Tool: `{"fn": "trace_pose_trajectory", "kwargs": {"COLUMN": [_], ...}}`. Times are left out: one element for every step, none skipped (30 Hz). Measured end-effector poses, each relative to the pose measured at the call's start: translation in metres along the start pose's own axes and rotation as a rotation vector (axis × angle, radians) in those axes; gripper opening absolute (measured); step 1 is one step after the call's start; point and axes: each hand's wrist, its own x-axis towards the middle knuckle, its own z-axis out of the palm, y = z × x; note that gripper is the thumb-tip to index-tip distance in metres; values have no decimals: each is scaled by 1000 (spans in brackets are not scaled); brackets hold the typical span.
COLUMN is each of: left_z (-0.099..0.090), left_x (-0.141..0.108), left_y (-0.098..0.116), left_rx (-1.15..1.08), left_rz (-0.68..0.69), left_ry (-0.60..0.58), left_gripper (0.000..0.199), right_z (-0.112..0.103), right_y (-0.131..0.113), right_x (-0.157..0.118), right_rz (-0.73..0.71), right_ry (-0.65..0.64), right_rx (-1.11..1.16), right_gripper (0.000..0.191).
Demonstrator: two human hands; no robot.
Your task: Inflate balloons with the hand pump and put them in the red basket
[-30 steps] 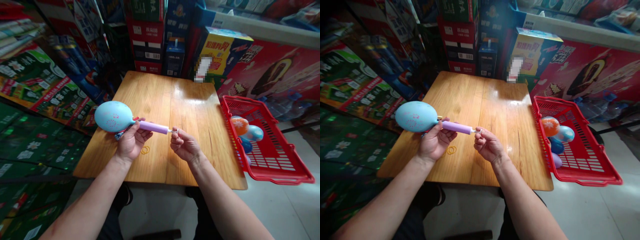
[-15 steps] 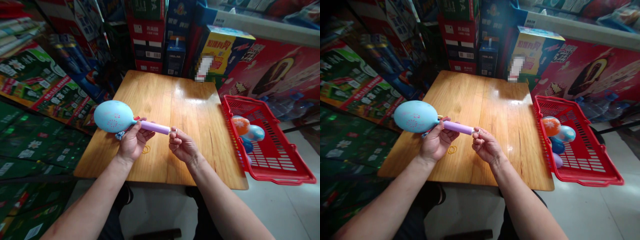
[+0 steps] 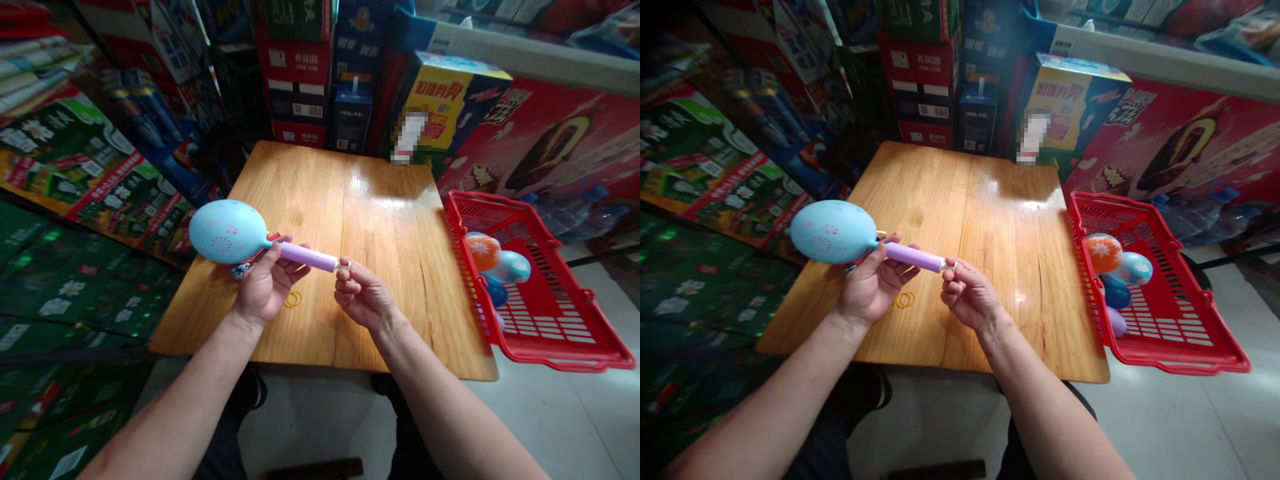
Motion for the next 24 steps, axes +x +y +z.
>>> {"fn": "trace_pose_trajectory", "kwargs": {"left_z": [1,1,1,0,-1,-3,-5,-7,-8,-9,-9,-9,-8,-6,-4,-1,1,2,3,3,2,1,0,-2], "left_x": [0,1,2,4,5,7,9,10,10,10,10,8,7,5,3,1,0,-1,-1,0,2,3,5,7], "left_y": [-1,-1,0,3,7,11,16,21,24,27,27,26,23,19,14,8,4,0,-3,-4,-3,0,3,8], "left_rx": [-4,-4,-3,-3,-2,-2,-3,-3,-3,-1,4,13,22,28,31,30,26,21,19,21,25,30,33,31], "left_rz": [2,1,0,5,18,39,69,100,129,148,152,140,112,79,45,19,3,0,2,3,3,1,2,13], "left_ry": [4,8,13,18,23,28,33,37,41,43,42,36,25,12,-2,-14,-22,-24,-20,-10,2,13,21,25], "left_gripper": [27,27,27,26,25,24,24,23,24,24,25,26,27,27,27,27,28,28,28,28,27,27,27,27], "right_z": [0,0,0,-1,0,0,0,1,1,2,2,2,1,1,1,0,0,-1,-1,-1,-1,-1,-1,0], "right_y": [0,-1,-4,-8,-12,-17,-22,-26,-29,-30,-30,-28,-24,-20,-16,-12,-9,-7,-6,-6,-8,-11,-16,-20], "right_x": [0,0,-1,-3,-5,-7,-10,-12,-13,-14,-14,-13,-12,-10,-8,-6,-5,-4,-3,-3,-4,-5,-7,-9], "right_rz": [-3,-3,0,4,4,-4,-17,-34,-54,-70,-79,-80,-73,-62,-51,-43,-42,-43,-46,-46,-41,-35,-31,-34], "right_ry": [4,7,6,3,-1,-3,-2,2,7,12,15,18,21,23,20,13,5,-3,-8,-10,-7,-4,-1,2], "right_rx": [3,2,-5,-16,-29,-42,-53,-60,-62,-59,-52,-44,-37,-33,-30,-31,-33,-38,-44,-54,-66,-77,-85,-90], "right_gripper": [17,16,16,16,15,13,10,7,5,4,4,5,5,7,9,12,14,15,16,16,16,15,13,11]}}
